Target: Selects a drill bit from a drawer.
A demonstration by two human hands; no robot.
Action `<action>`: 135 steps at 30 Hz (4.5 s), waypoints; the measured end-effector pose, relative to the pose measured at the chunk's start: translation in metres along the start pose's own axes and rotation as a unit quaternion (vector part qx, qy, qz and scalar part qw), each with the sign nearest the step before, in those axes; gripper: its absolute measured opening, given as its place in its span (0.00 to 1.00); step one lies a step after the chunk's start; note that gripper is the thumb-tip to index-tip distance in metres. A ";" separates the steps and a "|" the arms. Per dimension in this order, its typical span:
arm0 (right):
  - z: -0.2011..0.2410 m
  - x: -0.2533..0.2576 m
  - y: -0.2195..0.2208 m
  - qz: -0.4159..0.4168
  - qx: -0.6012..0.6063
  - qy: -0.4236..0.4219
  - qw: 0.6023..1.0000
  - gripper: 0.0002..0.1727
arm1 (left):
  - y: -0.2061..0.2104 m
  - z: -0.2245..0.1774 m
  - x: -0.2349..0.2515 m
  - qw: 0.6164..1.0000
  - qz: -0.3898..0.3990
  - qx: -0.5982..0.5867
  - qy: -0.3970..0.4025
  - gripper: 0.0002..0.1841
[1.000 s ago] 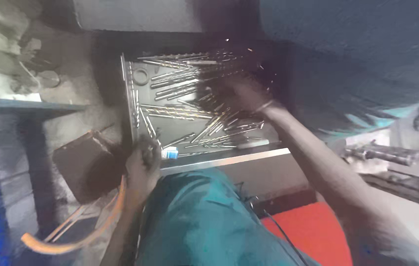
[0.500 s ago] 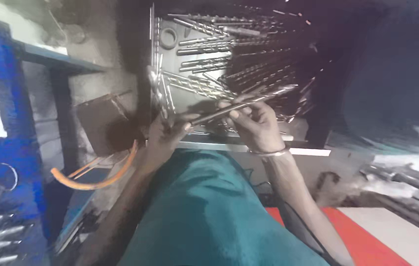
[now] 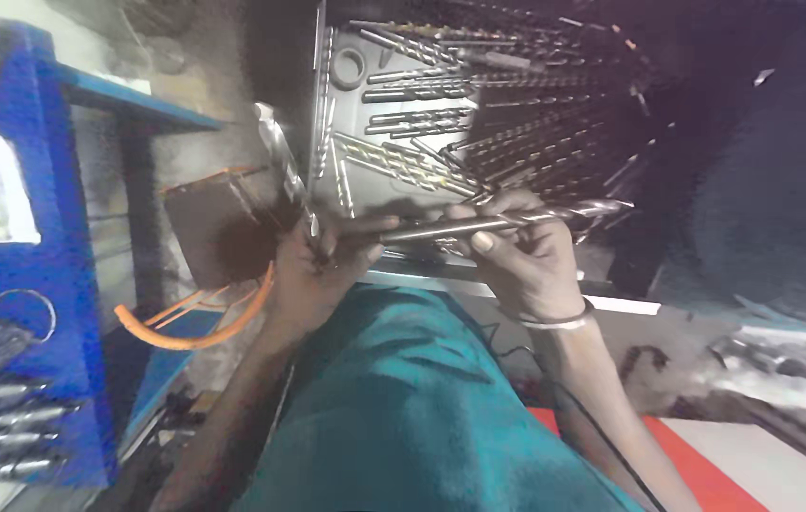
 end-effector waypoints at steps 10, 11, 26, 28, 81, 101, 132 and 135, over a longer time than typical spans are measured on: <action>-0.012 0.009 -0.019 -0.078 -0.027 0.028 0.996 0.14 | 0.000 0.003 0.006 0.995 -0.016 0.098 -0.011 0.13; -0.019 0.016 -0.030 -0.119 -0.037 0.052 0.991 0.13 | -0.003 0.009 0.006 0.991 -0.026 0.133 -0.015 0.14; -0.025 0.125 -0.187 -0.372 -0.097 0.157 0.910 0.26 | -0.010 0.012 -0.004 0.974 -0.040 0.224 0.004 0.07; -0.027 0.125 -0.190 -0.356 -0.134 0.178 0.907 0.28 | -0.007 0.011 -0.005 0.972 -0.037 0.230 0.009 0.06; 0.047 -0.020 -0.274 -0.375 -0.534 0.132 0.747 0.19 | 0.035 0.090 -0.020 0.958 0.160 0.239 -0.005 0.10; 0.060 0.039 -0.308 -0.402 -0.541 0.315 0.668 0.38 | 0.029 0.092 -0.019 0.963 0.141 0.229 -0.021 0.11; 0.079 0.046 -0.276 -0.189 -0.678 0.123 0.699 0.16 | 0.027 0.093 -0.019 0.973 0.138 0.183 -0.029 0.05; 0.066 0.055 -0.269 -0.146 -0.690 0.134 0.696 0.16 | 0.028 0.092 -0.019 0.969 0.138 0.200 -0.029 0.06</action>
Point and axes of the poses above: each hand's wrist, its own x-axis towards the middle knuckle, its own y-axis out of the palm, z = x × y, the point moved 8 cm from there along x, towards the middle knuckle, and after that the axes turned 1 degree about -x, right-handed, at the moved point
